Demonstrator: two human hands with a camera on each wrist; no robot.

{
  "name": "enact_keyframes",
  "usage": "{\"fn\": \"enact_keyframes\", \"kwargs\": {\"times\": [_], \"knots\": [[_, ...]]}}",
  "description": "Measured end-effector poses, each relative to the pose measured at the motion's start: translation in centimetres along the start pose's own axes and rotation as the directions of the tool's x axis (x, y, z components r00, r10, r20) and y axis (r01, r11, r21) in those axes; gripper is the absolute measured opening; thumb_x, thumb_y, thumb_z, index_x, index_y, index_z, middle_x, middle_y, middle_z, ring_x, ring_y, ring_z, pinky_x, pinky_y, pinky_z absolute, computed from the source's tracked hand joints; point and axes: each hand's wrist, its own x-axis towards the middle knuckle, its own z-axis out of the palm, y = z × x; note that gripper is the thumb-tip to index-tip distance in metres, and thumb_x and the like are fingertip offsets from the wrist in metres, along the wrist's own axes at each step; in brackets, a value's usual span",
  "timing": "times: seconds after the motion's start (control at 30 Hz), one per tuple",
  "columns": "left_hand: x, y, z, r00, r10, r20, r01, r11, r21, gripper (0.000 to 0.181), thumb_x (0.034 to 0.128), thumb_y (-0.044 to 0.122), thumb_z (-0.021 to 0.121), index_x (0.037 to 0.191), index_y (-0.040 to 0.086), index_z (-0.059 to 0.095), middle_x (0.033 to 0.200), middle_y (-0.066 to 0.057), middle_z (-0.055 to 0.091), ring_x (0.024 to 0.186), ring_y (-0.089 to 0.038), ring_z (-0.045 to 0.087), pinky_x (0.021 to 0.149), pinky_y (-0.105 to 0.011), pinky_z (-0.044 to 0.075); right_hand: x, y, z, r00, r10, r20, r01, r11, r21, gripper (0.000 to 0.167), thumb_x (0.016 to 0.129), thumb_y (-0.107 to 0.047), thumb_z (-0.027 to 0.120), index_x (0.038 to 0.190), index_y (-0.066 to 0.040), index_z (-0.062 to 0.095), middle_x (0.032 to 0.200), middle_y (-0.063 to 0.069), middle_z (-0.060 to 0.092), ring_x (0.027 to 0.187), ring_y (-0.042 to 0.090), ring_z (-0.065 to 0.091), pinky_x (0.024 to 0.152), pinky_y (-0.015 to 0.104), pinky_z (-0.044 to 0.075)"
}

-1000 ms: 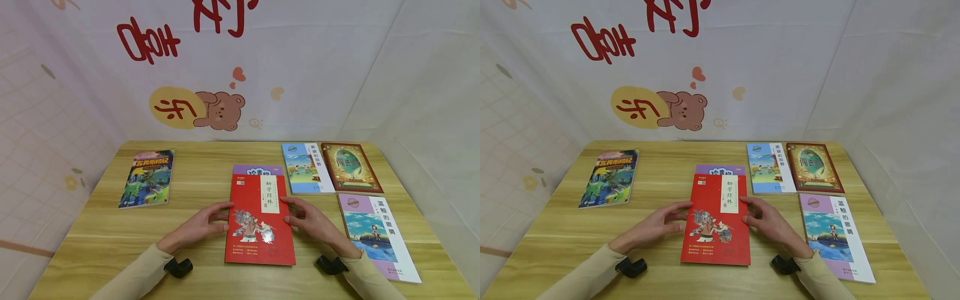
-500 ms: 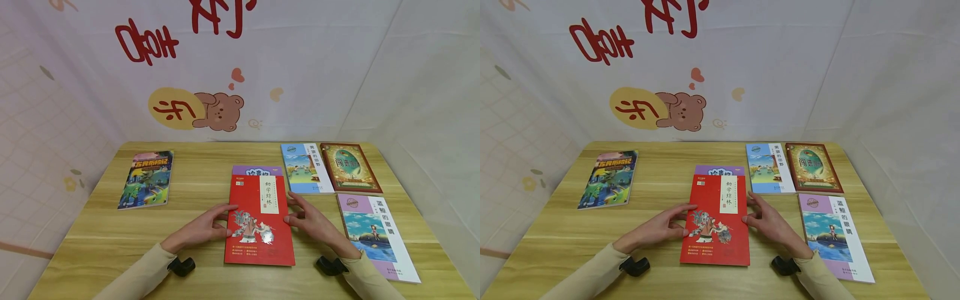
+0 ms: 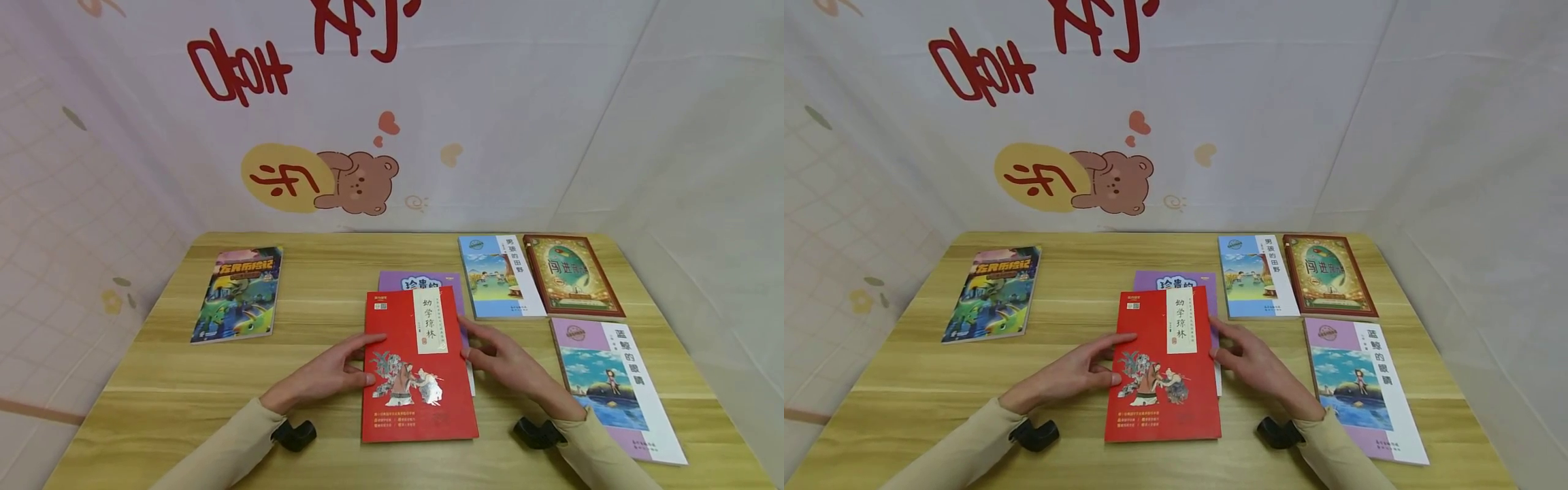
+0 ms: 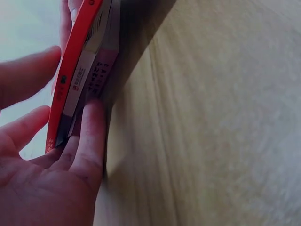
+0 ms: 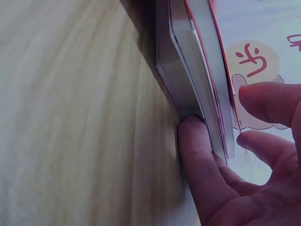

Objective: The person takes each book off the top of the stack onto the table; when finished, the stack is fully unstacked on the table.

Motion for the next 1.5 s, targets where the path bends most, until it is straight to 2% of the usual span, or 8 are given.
{"fn": "enact_keyframes", "kwargs": {"times": [0.13,0.3,0.57,0.63,0.8,0.9,1.2,1.5], "knots": [[0.0,0.0,0.1,1.000,-0.003,-0.031,0.002,1.000,-0.013,0.068,0.0975,0.013,0.072,0.158,0.016,0.044,0.149,-0.018,0.049,0.125,-0.032,0.057,0.094,-0.039,0.059,0.0,-0.1,0.0,1.000,0.018,0.004,-0.018,1.000,0.013,0.065,0.104,-0.026,0.064,0.162,-0.012,0.037,0.161,0.023,0.037,0.129,0.038,0.055,0.096,0.029,0.053],[-0.7,-0.1,-0.2,0.995,-0.013,-0.098,0.010,1.000,-0.028,0.066,0.0961,0.011,0.073,0.157,0.016,0.047,0.146,-0.018,0.053,0.122,-0.031,0.060,0.092,-0.038,0.059,0.0,-0.1,0.0,0.999,0.033,-0.018,-0.033,0.999,-0.033,0.062,0.103,-0.028,0.067,0.158,-0.012,0.045,0.153,0.020,0.046,0.123,0.033,0.057,0.098,0.039,0.052],[-2.0,-0.1,-1.4,0.980,0.000,-0.198,0.004,1.000,0.022,0.064,0.0921,0.017,0.077,0.153,0.018,0.055,0.160,-0.017,0.039,0.122,-0.032,0.057,0.094,-0.036,0.055,0.0,-0.3,-0.1,0.996,0.085,-0.038,-0.088,0.992,-0.090,0.061,0.102,-0.032,0.067,0.156,-0.012,0.048,0.150,0.019,0.049,0.119,0.031,0.056,0.098,0.044,0.051],[-2.2,-0.1,-1.7,0.979,0.007,-0.202,-0.004,1.000,0.016,0.063,0.0934,0.020,0.077,0.153,0.018,0.054,0.162,-0.017,0.034,0.122,-0.032,0.058,0.094,-0.036,0.056,0.0,-0.2,-0.1,0.996,0.085,-0.037,-0.088,0.992,-0.090,0.061,0.102,-0.032,0.067,0.156,-0.012,0.048,0.150,0.019,0.048,0.120,0.032,0.055,0.098,0.044,0.051],[-2.7,-0.3,-2.4,0.992,0.012,-0.126,-0.028,0.992,-0.124,0.067,0.0976,0.013,0.073,0.158,0.014,0.045,0.165,-0.021,0.024,0.116,-0.036,0.066,0.085,-0.045,0.062,0.0,0.0,-0.1,0.997,0.077,-0.022,-0.078,0.995,-0.066,0.060,0.102,-0.028,0.067,0.156,-0.010,0.047,0.151,0.020,0.047,0.123,0.033,0.054,0.099,0.042,0.051],[-2.9,-0.4,-2.8,0.994,0.014,-0.108,-0.032,0.986,-0.165,0.066,0.1002,0.009,0.068,0.160,0.014,0.041,0.164,-0.024,0.025,0.110,-0.035,0.071,0.080,-0.048,0.063,0.1,0.1,0.0,0.998,0.063,-0.012,-0.063,0.997,-0.047,0.060,0.103,-0.025,0.066,0.157,-0.008,0.045,0.153,0.022,0.045,0.124,0.035,0.057,0.099,0.042,0.052],[-3.4,-0.4,-3.5,0.986,0.071,-0.150,-0.094,0.984,-0.155,0.060,0.1059,0.006,0.055,0.162,0.018,0.037,0.171,-0.013,0.010,0.128,-0.039,0.060,0.090,-0.039,0.060,0.1,0.2,0.0,0.999,0.039,-0.020,-0.040,0.997,-0.070,0.064,0.104,-0.027,0.065,0.160,-0.009,0.039,0.158,0.023,0.041,0.129,0.037,0.053,0.105,0.053,0.048],[-4.5,-0.6,-4.7,0.968,0.097,-0.233,-0.139,0.976,-0.171,0.061,0.1056,0.008,0.056,0.162,0.018,0.036,0.169,-0.012,0.015,0.121,-0.029,0.064,0.090,-0.039,0.060,0.3,0.1,0.2,1.000,0.018,-0.007,-0.018,0.997,-0.071,0.063,0.104,-0.022,0.065,0.159,-0.006,0.039,0.157,0.025,0.040,0.125,0.037,0.056,0.100,0.046,0.053]]}}
